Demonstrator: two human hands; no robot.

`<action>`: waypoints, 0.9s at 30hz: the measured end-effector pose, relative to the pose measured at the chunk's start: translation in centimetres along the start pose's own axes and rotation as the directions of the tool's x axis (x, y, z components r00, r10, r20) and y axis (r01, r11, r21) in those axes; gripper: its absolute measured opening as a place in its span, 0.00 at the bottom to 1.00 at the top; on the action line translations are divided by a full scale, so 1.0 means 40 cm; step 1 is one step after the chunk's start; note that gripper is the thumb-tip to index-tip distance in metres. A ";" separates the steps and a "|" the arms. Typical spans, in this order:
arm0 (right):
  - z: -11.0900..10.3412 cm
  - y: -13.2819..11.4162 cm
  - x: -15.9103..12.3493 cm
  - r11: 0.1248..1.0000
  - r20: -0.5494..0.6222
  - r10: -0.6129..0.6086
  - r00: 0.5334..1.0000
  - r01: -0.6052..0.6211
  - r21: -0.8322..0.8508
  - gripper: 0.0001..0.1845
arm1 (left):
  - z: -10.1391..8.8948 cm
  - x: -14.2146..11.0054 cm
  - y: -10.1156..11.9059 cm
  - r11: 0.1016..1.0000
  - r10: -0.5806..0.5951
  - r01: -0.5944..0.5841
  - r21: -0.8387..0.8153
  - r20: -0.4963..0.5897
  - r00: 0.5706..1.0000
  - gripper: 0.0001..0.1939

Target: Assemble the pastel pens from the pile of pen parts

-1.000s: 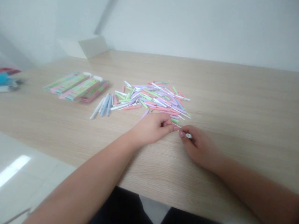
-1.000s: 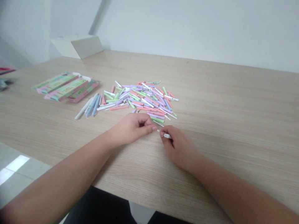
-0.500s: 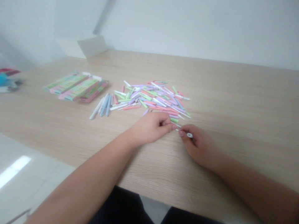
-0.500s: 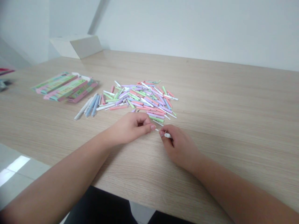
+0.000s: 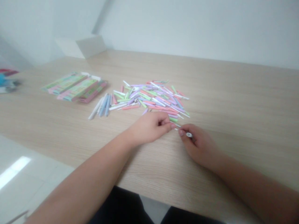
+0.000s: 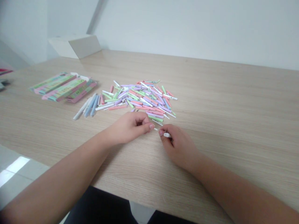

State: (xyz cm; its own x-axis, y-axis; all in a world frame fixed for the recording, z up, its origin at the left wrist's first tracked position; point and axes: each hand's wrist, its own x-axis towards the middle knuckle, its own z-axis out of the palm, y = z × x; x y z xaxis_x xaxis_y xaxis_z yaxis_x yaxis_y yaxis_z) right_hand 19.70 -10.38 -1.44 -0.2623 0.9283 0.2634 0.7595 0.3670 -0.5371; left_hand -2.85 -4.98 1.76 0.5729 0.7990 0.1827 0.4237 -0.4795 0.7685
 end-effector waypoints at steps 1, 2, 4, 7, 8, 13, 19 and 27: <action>0.000 0.000 0.000 1.000 -0.001 -0.002 1.000 0.002 0.000 0.10 | 0.000 0.000 0.000 1.000 0.001 -0.001 0.004 0.002 1.000 0.20; 0.001 0.000 0.000 1.000 0.001 -0.003 1.000 0.003 0.002 0.10 | 0.001 0.000 -0.001 1.000 0.002 -0.002 0.006 0.002 1.000 0.19; 0.001 0.000 0.000 1.000 0.002 -0.008 1.000 0.008 0.007 0.10 | 0.003 0.000 -0.004 1.000 0.004 -0.004 0.005 0.001 1.000 0.19; 0.000 0.000 0.000 1.000 0.013 -0.003 1.000 0.003 0.006 0.10 | 0.008 0.001 -0.009 1.000 0.002 -0.002 -0.012 0.008 1.000 0.19; 0.000 -0.001 0.000 1.000 0.017 -0.006 1.000 0.005 0.006 0.10 | 0.009 0.002 -0.010 1.000 -0.002 0.002 -0.021 0.016 1.000 0.19; 0.004 0.006 0.000 0.999 0.025 -0.046 0.999 0.046 0.001 0.08 | 0.020 0.002 -0.012 0.996 -0.031 0.039 -0.086 0.096 0.995 0.18; 0.010 0.020 -0.009 0.996 0.016 -0.075 0.997 0.074 0.052 0.09 | 0.032 0.007 -0.018 0.936 -0.055 0.110 -0.335 0.170 0.984 0.16; 0.014 0.033 -0.028 0.991 0.026 -0.093 0.995 0.090 0.102 0.11 | 0.032 0.018 -0.031 0.728 0.010 0.259 -0.635 0.388 0.922 0.22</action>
State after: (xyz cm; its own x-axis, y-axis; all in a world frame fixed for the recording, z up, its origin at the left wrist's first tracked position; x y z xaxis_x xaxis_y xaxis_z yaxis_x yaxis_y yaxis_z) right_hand 20.65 -10.90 -2.88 -0.3475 0.8913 0.2913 0.6678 0.4533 -0.5904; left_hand -2.06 -4.28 0.13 0.8045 0.5908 -0.0615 0.0113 0.0883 0.9960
